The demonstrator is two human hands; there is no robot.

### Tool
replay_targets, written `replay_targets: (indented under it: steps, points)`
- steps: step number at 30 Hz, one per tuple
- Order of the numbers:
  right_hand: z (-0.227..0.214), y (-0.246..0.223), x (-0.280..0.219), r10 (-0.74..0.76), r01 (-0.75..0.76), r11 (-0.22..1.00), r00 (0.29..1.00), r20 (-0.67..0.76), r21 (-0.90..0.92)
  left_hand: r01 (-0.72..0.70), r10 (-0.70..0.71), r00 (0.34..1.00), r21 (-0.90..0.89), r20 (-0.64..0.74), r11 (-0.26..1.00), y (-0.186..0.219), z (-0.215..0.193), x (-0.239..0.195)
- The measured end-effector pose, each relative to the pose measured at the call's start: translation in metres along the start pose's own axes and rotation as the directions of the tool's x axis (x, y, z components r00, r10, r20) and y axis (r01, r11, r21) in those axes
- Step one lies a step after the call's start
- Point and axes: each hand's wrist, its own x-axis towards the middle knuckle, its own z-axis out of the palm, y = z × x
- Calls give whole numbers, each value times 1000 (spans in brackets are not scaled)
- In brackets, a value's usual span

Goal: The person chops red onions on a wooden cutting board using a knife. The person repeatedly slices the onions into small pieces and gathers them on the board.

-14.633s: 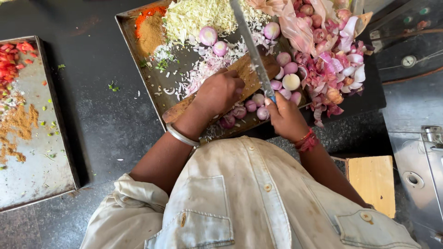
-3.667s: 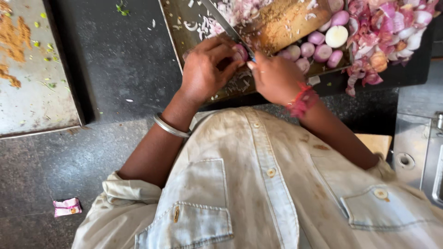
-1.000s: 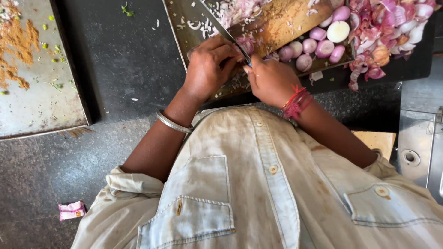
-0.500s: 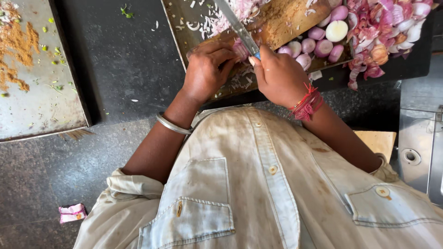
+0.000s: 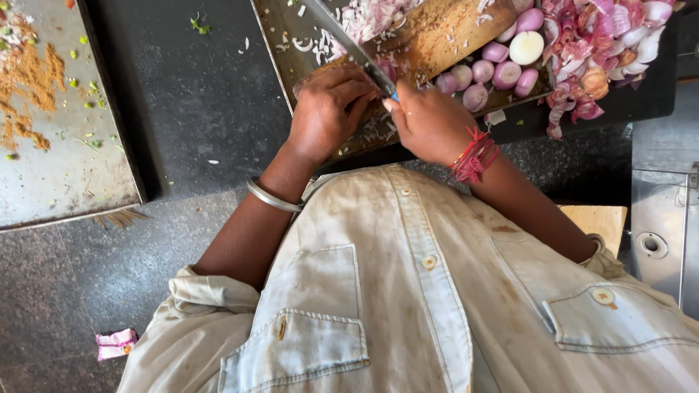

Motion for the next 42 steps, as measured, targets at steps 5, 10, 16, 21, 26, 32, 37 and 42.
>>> replay_targets:
  steps: [5,10,16,21,26,32,37,42]
  points:
    - [22,3,0,-81,82,996,996,-22,18,23,-22,999,-6,34,1000,2,-1,-2]
    - [15,5,7,-45,45,999,999,14,28,31,-30,999,-20,30,999,4,-5,6]
    - [3,1,5,-24,33,993,997,-77,112,6,-6,1000,-8,10,1000,4,-5,5]
    - [12,8,10,-88,91,992,996,-33,84,-10,11,1000,-22,23,1000,-1,-4,7]
    - [29,6,8,-82,82,994,997,1,75,3,-2,1000,-12,27,1000,-1,-5,3]
    - [9,9,8,-96,92,991,995,36,96,58,-57,997,-13,43,998,10,-9,8]
    - [-34,35,-8,-78,51,872,996,35,487,281,-263,934,-42,244,959,18,-21,22]
    - [-36,47,-16,242,-317,769,948,206,555,-226,242,918,-84,315,970,8,-25,59]
